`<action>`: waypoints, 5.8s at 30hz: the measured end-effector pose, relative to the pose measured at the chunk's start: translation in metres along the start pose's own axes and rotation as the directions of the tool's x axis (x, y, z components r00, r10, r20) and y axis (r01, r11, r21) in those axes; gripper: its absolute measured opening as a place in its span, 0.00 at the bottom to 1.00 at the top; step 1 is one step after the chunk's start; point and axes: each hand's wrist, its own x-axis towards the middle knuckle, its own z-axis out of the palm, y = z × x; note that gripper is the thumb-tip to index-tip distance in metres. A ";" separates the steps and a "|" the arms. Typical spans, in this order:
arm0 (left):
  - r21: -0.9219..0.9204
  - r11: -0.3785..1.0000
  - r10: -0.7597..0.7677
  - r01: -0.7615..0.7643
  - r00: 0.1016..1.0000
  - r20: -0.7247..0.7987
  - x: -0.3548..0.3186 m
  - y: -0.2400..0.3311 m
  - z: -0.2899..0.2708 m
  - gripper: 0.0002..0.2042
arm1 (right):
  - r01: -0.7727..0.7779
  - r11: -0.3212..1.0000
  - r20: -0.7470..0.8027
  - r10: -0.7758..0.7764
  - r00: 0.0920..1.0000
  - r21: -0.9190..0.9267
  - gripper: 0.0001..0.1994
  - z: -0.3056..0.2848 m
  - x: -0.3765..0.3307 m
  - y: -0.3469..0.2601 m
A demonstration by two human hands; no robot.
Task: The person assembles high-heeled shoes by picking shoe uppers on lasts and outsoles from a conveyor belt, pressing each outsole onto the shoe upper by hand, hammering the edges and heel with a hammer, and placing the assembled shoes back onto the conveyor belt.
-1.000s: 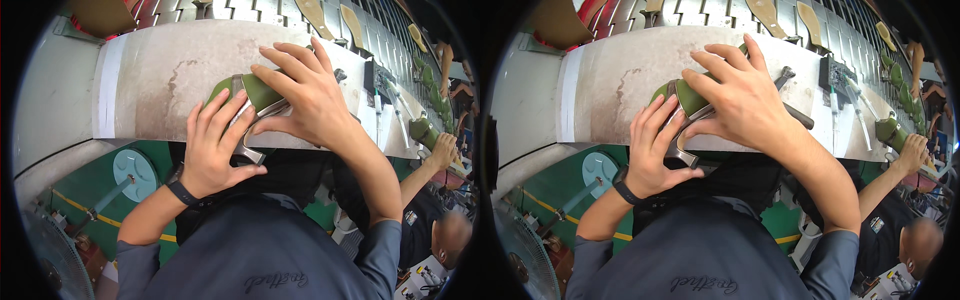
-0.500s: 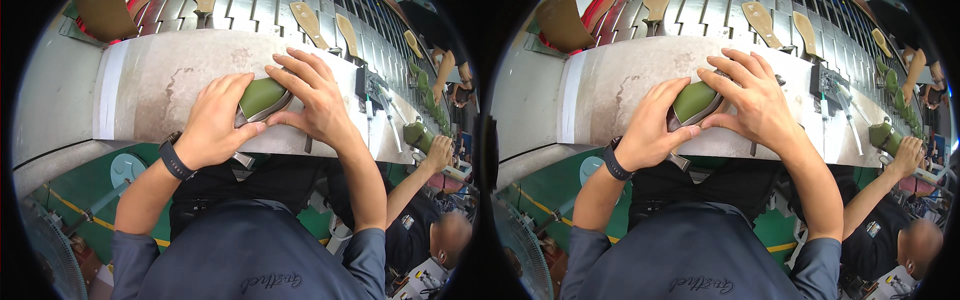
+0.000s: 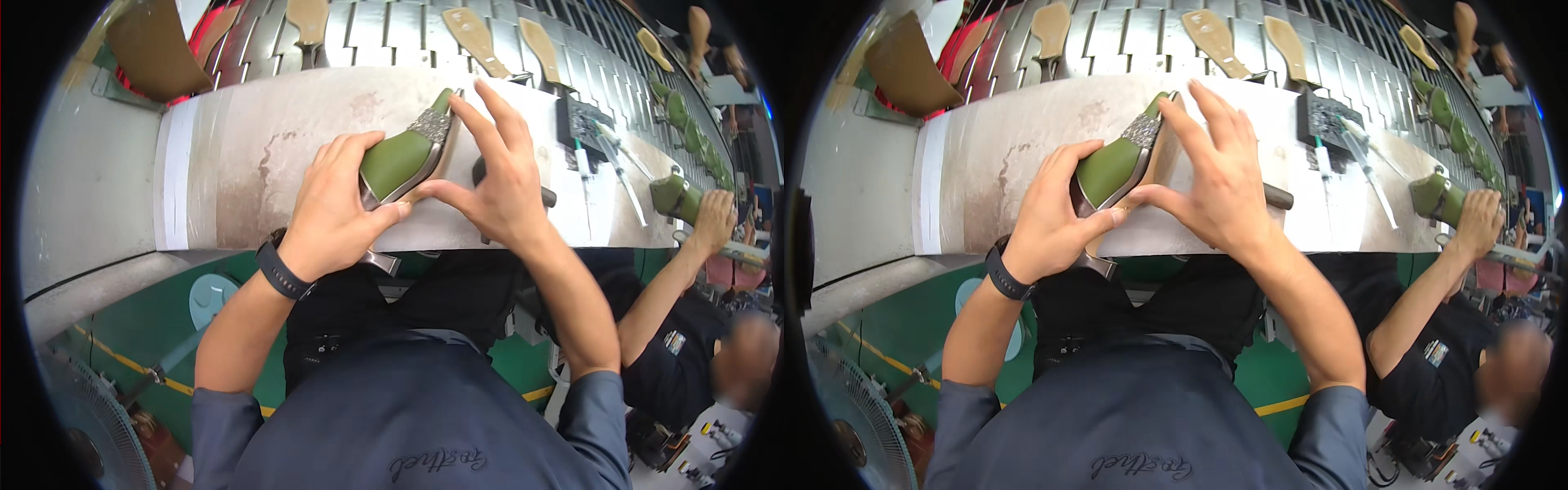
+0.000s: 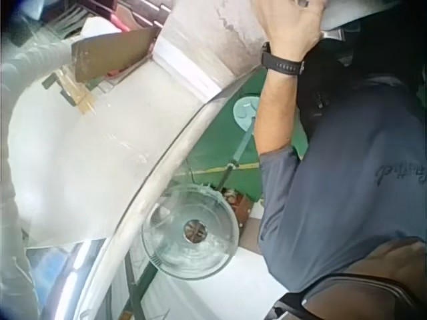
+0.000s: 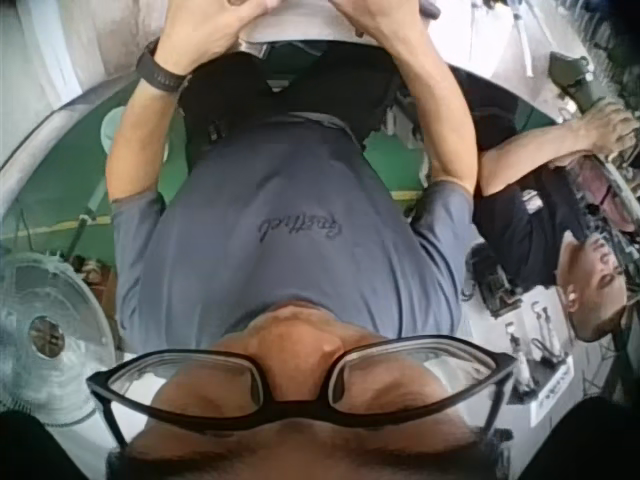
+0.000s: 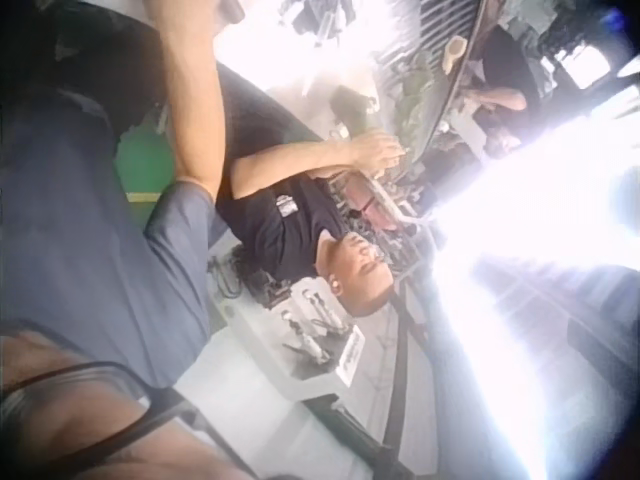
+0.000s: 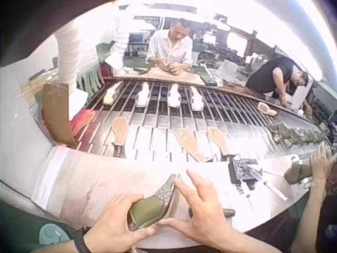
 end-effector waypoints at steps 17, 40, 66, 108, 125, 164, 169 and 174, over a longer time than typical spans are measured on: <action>0.072 0.980 0.174 -0.183 0.978 0.117 0.035 0.024 0.012 0.46 | -0.308 0.804 0.087 0.308 0.947 0.508 0.17 -0.033 -0.027 0.014; 0.163 0.967 0.168 -0.193 0.973 0.159 0.039 0.023 0.012 0.50 | -0.443 0.594 0.244 0.387 0.889 0.671 0.10 -0.037 0.020 0.009; 0.137 0.972 0.176 -0.192 0.977 0.118 0.032 0.013 0.009 0.49 | 0.046 0.954 0.080 -0.073 0.994 0.296 0.17 -0.029 0.003 -0.027; -0.103 0.971 0.212 -0.218 0.975 -0.062 0.009 -0.036 -0.008 0.22 | -0.035 0.866 0.206 -0.080 0.975 0.499 0.16 0.016 -0.013 -0.064; -0.067 0.928 0.353 -0.367 0.922 -0.160 0.034 0.073 -0.068 0.34 | -0.556 0.331 0.260 0.631 0.731 0.762 0.12 -0.022 -0.074 0.000; 0.559 0.774 0.553 -0.299 0.749 -0.365 -0.080 -0.054 0.058 0.43 | -0.531 -0.149 0.505 0.592 0.628 0.834 0.15 0.023 -0.095 -0.079; 0.565 0.776 0.550 -0.279 0.737 -0.392 -0.078 -0.051 0.063 0.40 | -0.481 -0.137 0.483 0.480 0.732 0.866 0.16 0.026 -0.076 -0.068; 0.480 0.843 0.486 -0.244 0.728 -0.484 -0.078 -0.047 0.068 0.32 | -0.601 0.071 0.546 0.343 0.764 0.796 0.15 0.005 -0.038 -0.044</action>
